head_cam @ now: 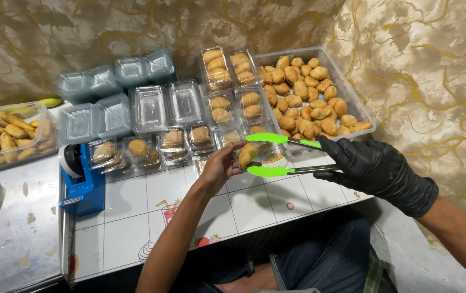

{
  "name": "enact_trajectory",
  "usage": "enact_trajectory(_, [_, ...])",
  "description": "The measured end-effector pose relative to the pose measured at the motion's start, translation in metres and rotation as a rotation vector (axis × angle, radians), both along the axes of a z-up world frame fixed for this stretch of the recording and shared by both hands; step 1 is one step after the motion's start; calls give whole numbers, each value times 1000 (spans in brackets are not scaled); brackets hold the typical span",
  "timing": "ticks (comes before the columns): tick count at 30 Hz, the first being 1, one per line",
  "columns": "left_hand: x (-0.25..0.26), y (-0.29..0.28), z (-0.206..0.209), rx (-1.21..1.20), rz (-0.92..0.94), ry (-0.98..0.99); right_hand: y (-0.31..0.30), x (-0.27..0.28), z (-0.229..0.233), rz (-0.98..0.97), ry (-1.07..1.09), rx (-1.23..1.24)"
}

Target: Packaging small pastries into plastic containers using tongs and hands

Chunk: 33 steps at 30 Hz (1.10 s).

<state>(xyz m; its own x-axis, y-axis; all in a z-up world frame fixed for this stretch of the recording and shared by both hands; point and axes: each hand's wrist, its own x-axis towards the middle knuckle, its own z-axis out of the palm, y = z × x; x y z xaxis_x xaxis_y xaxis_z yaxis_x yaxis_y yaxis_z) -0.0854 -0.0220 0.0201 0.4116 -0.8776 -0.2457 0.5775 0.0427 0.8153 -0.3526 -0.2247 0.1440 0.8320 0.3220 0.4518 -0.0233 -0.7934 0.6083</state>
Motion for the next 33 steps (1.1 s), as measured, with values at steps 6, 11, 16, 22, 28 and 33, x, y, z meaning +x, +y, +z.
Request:
enact_trajectory(6, [0, 6, 15, -90, -17, -5, -6, -8, 2, -217, 83, 562])
enact_trajectory(11, [-2, 3, 9, -109, -1, -78, -10, -14, -28, -491, 73, 775])
enact_trajectory(16, [-5, 2, 6, -184, -20, -107, -5, -13, -30, -665, 172, 895])
enact_trajectory(22, [-7, 2, 8, -160, -14, -112, -12, -26, -36, -73, 124, 276])
enact_trajectory(28, [-9, 2, 9, -176, -27, -92, -10, -31, -44, -429, 140, 629])
enact_trajectory(33, [-10, 3, 11, -275, -38, -72, 9, -17, -34, -600, 50, 972])
